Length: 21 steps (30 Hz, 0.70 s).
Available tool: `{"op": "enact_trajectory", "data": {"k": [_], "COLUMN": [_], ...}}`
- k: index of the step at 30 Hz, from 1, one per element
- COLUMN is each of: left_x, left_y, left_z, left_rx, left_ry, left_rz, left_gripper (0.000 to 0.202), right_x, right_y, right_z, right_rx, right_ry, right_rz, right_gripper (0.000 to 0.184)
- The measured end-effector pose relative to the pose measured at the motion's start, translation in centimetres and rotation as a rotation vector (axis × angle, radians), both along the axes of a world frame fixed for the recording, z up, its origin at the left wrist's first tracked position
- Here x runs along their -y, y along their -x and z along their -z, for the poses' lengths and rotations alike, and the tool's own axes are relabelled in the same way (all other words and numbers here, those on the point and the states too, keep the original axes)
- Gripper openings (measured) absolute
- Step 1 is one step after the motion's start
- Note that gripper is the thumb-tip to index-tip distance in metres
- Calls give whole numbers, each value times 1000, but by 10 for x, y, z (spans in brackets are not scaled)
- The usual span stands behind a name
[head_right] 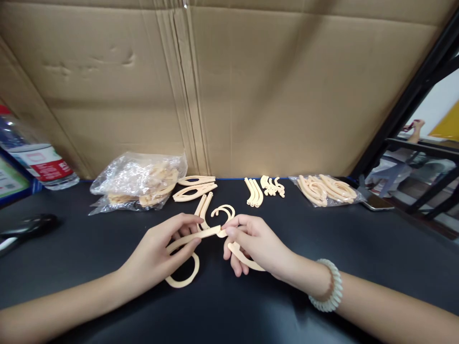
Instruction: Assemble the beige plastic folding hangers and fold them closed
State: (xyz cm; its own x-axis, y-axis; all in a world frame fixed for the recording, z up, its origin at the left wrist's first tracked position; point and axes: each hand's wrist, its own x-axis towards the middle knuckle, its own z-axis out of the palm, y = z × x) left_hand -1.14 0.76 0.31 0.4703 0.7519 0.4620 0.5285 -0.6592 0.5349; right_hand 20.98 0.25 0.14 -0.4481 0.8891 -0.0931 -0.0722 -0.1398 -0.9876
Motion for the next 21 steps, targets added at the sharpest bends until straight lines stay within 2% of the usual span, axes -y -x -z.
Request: {"op": "enact_trajectory", "data": {"k": [4, 9, 12, 15, 21], "left_x": [4, 6, 8, 9, 8], "left_y": [0, 1, 0, -2, -7], "left_z": [3, 3, 1, -3, -9], "left_rx": [-136, -297, -392, -491, -648], "left_ry": [-277, -566, -709, -776, -758], "left_rz": [65, 75, 82, 118, 196], "left_gripper": [19, 18, 19, 19, 18], "right_x": [1, 2, 4, 7, 11], "right_y": [-3, -1, 1, 2, 4], "right_z": [-1, -1, -2, -4, -3], "right_rx": [67, 148, 201, 260, 332], "right_ry": [37, 39, 37, 58, 29], "right_rz": [-52, -180, -207, -239, -220], "right_gripper": [32, 44, 43, 33, 21]}}
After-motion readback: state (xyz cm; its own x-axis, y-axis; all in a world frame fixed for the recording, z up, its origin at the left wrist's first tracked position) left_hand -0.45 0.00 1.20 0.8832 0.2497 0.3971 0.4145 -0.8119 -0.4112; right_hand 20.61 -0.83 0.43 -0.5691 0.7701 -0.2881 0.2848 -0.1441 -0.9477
